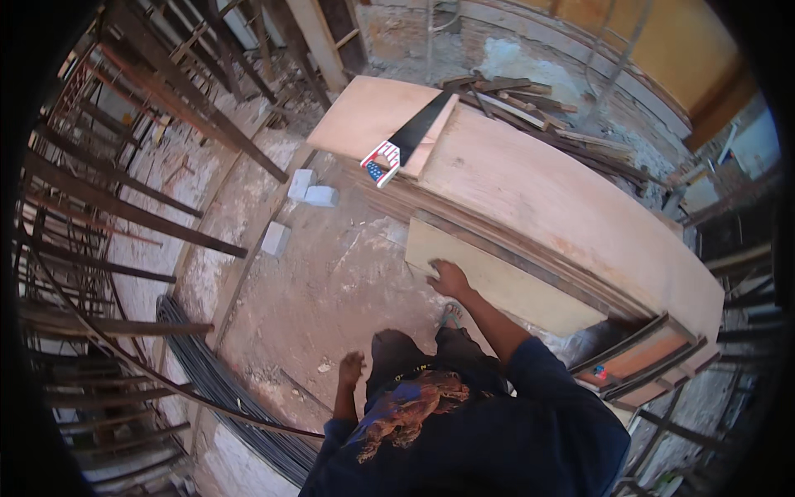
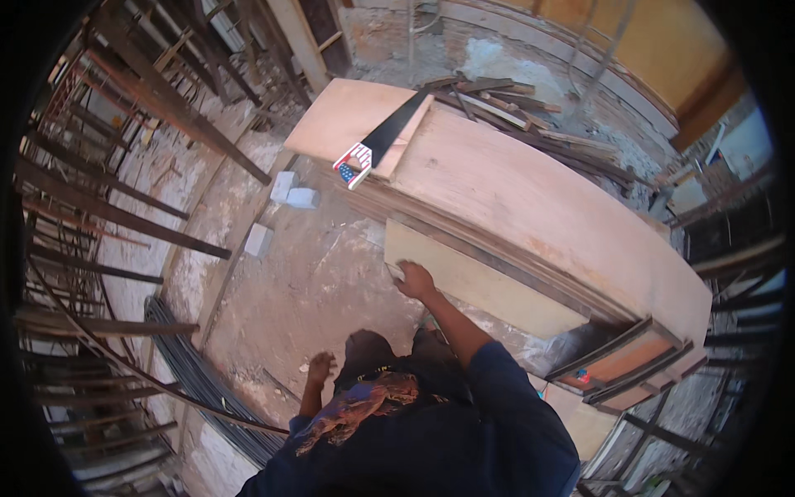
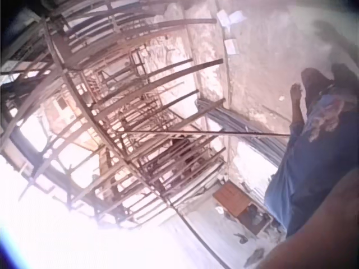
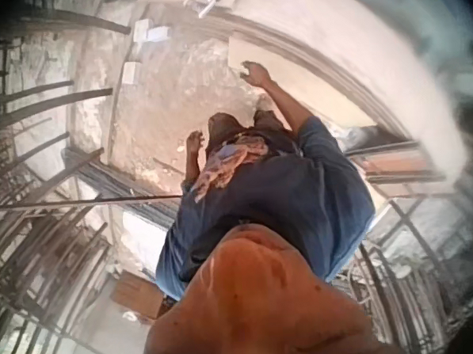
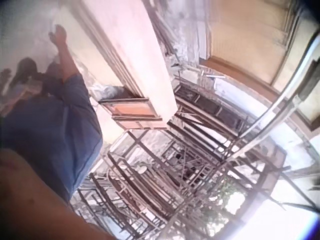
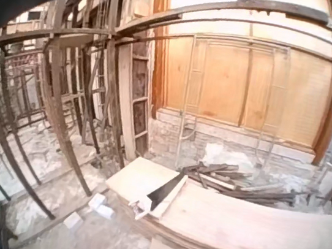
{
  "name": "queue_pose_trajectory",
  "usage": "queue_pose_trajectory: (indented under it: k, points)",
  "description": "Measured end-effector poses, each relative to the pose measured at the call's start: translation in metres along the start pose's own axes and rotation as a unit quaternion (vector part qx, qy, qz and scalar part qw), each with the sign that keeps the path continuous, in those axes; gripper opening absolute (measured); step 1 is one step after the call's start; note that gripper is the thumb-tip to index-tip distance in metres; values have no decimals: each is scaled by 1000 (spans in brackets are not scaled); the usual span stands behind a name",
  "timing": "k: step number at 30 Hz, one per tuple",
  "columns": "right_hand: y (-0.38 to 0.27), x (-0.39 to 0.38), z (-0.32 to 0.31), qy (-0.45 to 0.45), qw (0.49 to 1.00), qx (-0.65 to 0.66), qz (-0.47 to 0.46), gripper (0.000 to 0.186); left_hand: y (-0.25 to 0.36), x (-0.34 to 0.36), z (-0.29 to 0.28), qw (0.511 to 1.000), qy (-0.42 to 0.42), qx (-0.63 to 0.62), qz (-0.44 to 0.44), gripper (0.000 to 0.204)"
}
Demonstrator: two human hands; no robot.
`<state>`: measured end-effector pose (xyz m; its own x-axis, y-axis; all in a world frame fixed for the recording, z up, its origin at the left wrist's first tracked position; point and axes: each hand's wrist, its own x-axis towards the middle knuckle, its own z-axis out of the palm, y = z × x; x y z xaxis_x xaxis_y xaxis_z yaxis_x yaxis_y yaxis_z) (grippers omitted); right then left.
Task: The person saws a piece of plywood on a workbench, moves a large wooden structure, and uses a tape measure and pencil to mark another piece of wood using a saw as a straight edge.
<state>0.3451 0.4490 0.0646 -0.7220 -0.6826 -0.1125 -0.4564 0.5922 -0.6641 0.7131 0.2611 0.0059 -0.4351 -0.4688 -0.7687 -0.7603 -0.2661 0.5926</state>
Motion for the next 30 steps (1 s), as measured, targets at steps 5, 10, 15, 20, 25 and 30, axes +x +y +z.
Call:
queue_pose_trajectory:
  k: [5,10,15,20,25,30]
  points:
    - [-81,155,-9,31,999,13,-34,67,148,15,-18,990,49,-85,106,49]
    - [-131,257,-6,72,997,-25,-17,73,258,94,-63,980,38,-70,182,46]
    - [-125,338,37,130,963,-231,46,66,396,286,-153,874,107,187,436,47]
    - [-105,367,46,49,935,-325,133,44,561,467,-182,816,127,339,452,58]
    - [-123,333,8,71,920,-279,266,51,623,578,-161,862,41,433,259,83]
    - [-143,309,-86,297,879,-92,361,39,654,625,-149,920,-36,320,222,85]
